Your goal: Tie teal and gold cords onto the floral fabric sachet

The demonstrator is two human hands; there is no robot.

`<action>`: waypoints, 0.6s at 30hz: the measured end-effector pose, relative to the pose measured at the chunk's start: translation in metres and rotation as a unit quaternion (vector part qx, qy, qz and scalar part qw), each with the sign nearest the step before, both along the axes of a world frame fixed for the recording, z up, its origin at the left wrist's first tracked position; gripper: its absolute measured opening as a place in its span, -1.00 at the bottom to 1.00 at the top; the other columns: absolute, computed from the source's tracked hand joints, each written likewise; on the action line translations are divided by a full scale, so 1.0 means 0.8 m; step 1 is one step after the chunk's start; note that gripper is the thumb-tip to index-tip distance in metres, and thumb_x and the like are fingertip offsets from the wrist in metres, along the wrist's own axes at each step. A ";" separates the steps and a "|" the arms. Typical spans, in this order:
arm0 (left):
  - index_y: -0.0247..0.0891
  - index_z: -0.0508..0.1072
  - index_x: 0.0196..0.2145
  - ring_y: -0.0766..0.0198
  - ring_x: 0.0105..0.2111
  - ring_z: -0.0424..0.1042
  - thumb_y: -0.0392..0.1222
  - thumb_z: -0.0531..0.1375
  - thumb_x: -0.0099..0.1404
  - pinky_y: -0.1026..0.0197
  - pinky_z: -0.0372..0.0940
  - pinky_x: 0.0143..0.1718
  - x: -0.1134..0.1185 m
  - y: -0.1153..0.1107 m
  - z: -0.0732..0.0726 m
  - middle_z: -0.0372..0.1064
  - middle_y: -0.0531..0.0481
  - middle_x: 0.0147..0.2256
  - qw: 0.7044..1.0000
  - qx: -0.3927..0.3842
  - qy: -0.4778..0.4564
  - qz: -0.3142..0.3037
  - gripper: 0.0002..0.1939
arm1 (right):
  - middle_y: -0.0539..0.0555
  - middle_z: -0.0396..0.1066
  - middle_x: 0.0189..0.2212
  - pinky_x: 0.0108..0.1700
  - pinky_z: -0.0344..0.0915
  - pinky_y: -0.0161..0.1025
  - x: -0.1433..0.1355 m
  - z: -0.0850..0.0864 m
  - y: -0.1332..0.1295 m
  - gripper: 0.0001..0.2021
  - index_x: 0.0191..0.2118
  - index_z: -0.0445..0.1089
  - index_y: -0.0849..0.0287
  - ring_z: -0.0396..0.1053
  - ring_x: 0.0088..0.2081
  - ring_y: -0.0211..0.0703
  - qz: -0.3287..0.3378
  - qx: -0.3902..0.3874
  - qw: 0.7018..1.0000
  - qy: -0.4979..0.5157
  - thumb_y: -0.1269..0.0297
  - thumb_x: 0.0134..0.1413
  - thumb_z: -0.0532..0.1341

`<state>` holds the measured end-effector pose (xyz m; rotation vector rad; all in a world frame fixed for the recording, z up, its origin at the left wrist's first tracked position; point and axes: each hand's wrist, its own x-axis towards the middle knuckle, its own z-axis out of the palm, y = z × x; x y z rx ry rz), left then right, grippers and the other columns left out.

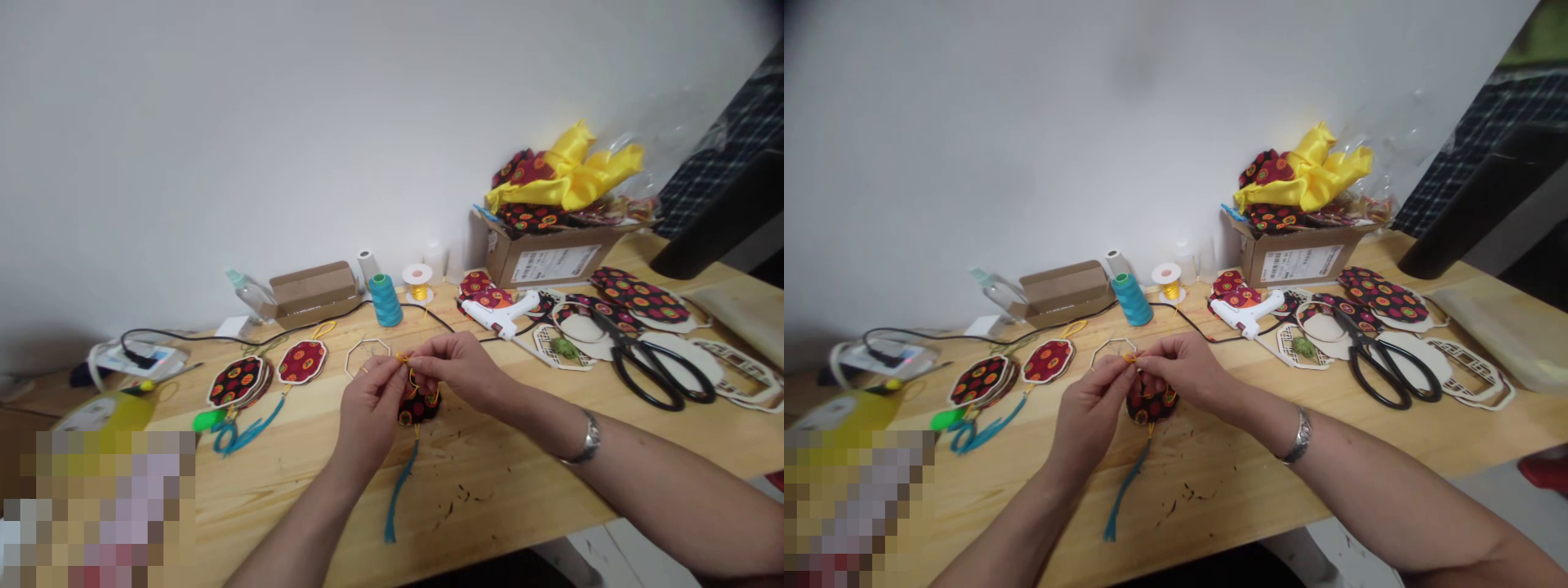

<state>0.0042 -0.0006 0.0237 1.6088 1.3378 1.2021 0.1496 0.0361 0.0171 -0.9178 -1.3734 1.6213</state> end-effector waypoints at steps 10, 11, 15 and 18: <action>-0.20 0.53 -0.23 0.31 -0.38 0.31 -0.09 0.10 0.25 0.25 0.23 -0.28 -0.004 0.000 -0.008 0.37 -0.02 -0.31 0.997 -0.049 -0.058 0.011 -0.74 | -0.04 0.33 -0.68 -0.56 0.14 -0.41 0.000 0.005 0.000 -0.77 -0.55 0.41 0.28 0.21 -0.62 -0.39 -0.009 0.010 1.000 -0.018 0.21 -0.07 0.24; -0.20 0.52 -0.20 0.33 -0.41 0.30 -0.08 0.11 0.24 0.26 0.24 -0.30 -0.005 0.000 -0.009 0.36 0.00 -0.35 0.995 -0.063 -0.074 0.015 -0.73 | -0.04 0.33 -0.67 -0.55 0.15 -0.40 0.000 0.004 0.001 -0.78 -0.54 0.42 0.28 0.22 -0.61 -0.39 -0.008 0.010 1.000 -0.020 0.21 -0.07 0.24; -0.24 0.51 -0.20 0.37 -0.46 0.29 -0.04 0.16 0.18 0.28 0.24 -0.37 -0.003 0.002 -0.011 0.33 0.05 -0.44 0.969 -0.112 -0.219 0.014 -0.70 | -0.04 0.34 -0.67 -0.55 0.15 -0.40 0.000 0.002 0.001 -0.81 -0.51 0.43 0.28 0.22 -0.61 -0.38 -0.018 0.006 0.999 -0.026 0.24 -0.07 0.24; -0.28 0.52 -0.25 0.37 -0.48 0.32 -0.02 0.17 0.16 0.29 0.25 -0.44 -0.002 0.003 -0.009 0.35 0.03 -0.43 0.936 -0.142 -0.322 0.004 -0.69 | -0.05 0.33 -0.68 -0.55 0.15 -0.39 0.000 0.001 0.001 -0.82 -0.52 0.42 0.28 0.21 -0.63 -0.38 -0.033 0.005 0.999 -0.029 0.25 -0.08 0.25</action>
